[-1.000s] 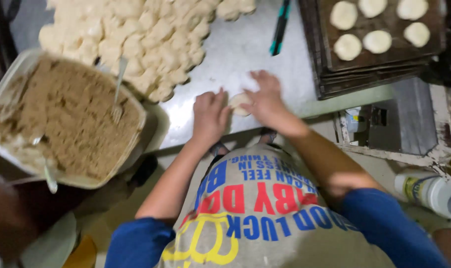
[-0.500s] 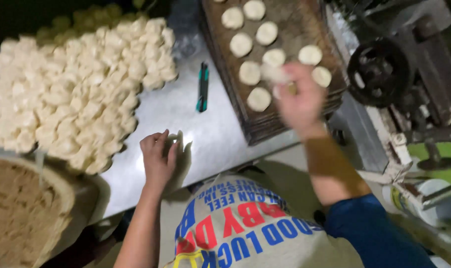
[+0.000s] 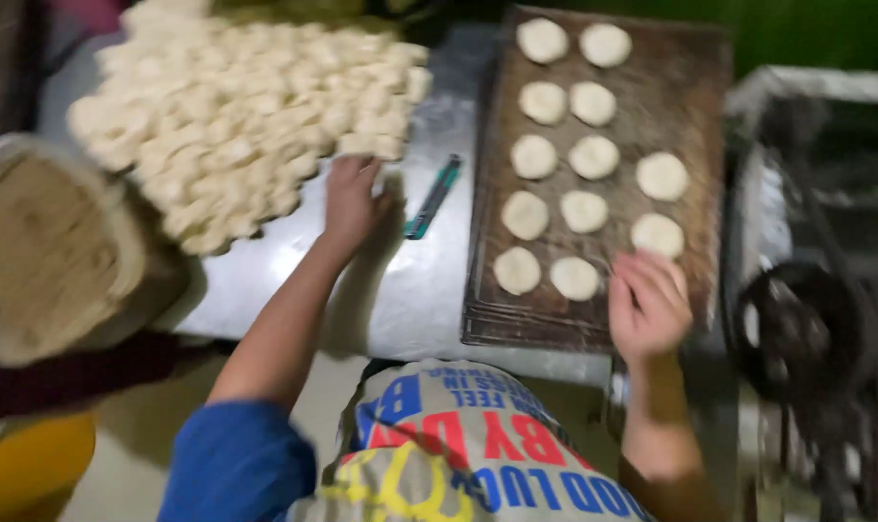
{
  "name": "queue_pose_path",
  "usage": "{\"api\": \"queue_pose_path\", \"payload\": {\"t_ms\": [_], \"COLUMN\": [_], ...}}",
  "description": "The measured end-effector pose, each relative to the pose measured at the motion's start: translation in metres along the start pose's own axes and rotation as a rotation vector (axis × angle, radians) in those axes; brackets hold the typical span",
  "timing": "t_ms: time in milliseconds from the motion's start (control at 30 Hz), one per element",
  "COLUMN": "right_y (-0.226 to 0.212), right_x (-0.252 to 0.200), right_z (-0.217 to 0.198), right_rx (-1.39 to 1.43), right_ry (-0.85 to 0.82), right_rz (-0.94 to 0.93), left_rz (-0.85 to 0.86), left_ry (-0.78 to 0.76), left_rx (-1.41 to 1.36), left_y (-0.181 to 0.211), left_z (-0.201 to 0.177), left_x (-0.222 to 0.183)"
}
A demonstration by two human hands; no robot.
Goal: Filling and shaping dough balls with a savory mixture in a bakery production area.
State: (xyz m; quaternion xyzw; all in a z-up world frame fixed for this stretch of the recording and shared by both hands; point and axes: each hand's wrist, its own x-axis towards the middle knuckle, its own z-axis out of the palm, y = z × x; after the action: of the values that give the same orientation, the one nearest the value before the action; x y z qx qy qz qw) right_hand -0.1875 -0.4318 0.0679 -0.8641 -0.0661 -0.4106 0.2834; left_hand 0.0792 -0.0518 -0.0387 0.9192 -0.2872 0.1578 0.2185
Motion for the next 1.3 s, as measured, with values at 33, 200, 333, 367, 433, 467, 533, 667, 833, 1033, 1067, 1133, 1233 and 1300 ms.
{"api": "queue_pose_path", "payload": {"t_ms": [33, 200, 333, 367, 433, 467, 533, 667, 833, 1033, 1067, 1133, 1233, 1300], "right_y": [-0.002, 0.003, -0.032, -0.044, -0.062, -0.067, -0.085, -0.126, -0.158, -0.200, -0.216, -0.227, -0.232, -0.258], "right_x": [0.003, -0.003, 0.031, 0.041, 0.052, 0.050, 0.057, 0.072, 0.055, 0.035, 0.033, 0.022, 0.009, 0.015], "right_z": [0.003, 0.010, 0.023, 0.026, 0.047, 0.060, 0.080, 0.109, 0.150, 0.193, 0.196, 0.211, 0.240, 0.237], "right_rx": [0.037, 0.196, 0.372, 0.444, 0.519, 0.601, 0.683, 0.633, 0.738, 1.063, 1.178, 1.270, 1.448, 1.586], "right_ry": [-0.005, -0.042, -0.042, -0.068, -0.084, -0.152, -0.222, -0.315, -0.415, -0.404, -0.440, -0.496, -0.648, -0.721], "right_rz": [-0.022, 0.001, -0.062, -0.033, -0.009, 0.079, 0.148, 0.151, 0.192, 0.113, 0.429, 0.754, 1.101, 1.256], "left_rz": [-0.028, 0.072, -0.384, -0.401, -0.392, -0.393, -0.383, -0.444, -0.386, -0.522, -0.477, -0.447, -0.529, -0.782], "left_ry": [0.017, 0.160, 0.041, 0.081, 0.122, 0.060, 0.017, -0.014, 0.275, 0.574, 0.611, 0.657, 0.675, 0.566], "left_rx": [0.029, 0.420, -0.029, -0.409, -0.783, -0.936, -1.087, -1.192, -0.785, -0.652, -0.617, -0.574, -0.506, -0.903], "left_y": [0.000, -0.017, 0.012, 0.035, 0.083, 0.111, 0.149, 0.193, 0.176, 0.132, 0.126, 0.111, 0.088, 0.082], "left_z": [0.002, 0.056, 0.023, -0.004, -0.054, -0.073, -0.092, -0.134, -0.154, -0.172, -0.175, -0.178, -0.186, -0.200], "left_x": [0.006, 0.042, 0.066, 0.061, 0.048, 0.034, 0.007, -0.031, -0.071, -0.115, -0.121, -0.136, -0.156, -0.168]}}
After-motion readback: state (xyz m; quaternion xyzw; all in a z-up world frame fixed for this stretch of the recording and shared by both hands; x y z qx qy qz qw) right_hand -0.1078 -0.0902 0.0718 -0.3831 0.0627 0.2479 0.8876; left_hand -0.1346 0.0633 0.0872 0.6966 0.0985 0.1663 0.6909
